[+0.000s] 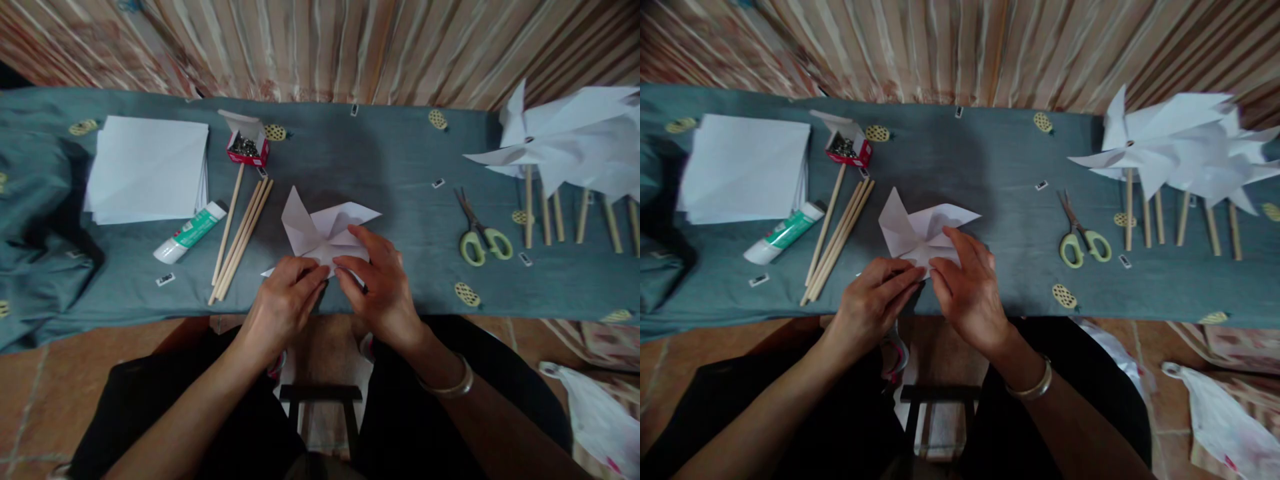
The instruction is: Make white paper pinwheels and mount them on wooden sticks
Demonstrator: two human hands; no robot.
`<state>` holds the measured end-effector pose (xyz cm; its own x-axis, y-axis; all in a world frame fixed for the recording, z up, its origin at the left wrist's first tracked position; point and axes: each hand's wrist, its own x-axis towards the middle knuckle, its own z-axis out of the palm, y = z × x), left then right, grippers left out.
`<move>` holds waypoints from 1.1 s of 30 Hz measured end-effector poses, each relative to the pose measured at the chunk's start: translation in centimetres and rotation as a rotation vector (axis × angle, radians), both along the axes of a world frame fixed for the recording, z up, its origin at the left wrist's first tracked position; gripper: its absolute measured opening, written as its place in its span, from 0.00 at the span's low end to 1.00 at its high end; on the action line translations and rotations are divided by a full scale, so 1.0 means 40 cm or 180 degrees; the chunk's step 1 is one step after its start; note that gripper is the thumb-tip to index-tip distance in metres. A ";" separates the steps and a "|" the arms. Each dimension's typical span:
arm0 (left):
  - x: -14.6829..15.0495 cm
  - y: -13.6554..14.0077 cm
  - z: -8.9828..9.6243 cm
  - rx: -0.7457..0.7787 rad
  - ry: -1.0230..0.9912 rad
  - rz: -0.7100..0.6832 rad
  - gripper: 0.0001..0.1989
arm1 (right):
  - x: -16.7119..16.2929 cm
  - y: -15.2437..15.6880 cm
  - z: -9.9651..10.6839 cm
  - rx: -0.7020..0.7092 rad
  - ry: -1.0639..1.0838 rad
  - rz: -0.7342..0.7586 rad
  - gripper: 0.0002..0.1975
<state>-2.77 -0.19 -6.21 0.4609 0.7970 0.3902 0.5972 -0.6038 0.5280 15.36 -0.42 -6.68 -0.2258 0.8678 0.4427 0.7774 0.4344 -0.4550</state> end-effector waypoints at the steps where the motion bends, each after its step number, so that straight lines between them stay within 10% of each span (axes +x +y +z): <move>1: 0.000 0.000 0.000 -0.0009 -0.0005 0.0009 0.11 | 0.000 -0.001 0.001 -0.0023 -0.0009 -0.0008 0.05; 33: 0.003 0.003 0.000 -0.0088 0.0071 0.0054 0.10 | -0.004 0.001 -0.001 -0.0146 -0.0376 0.0155 0.16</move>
<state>-2.63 -0.09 -6.22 0.4555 0.8152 0.3578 0.6191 -0.5789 0.5307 15.18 -0.39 -6.71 -0.3162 0.8733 0.3707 0.8053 0.4536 -0.3818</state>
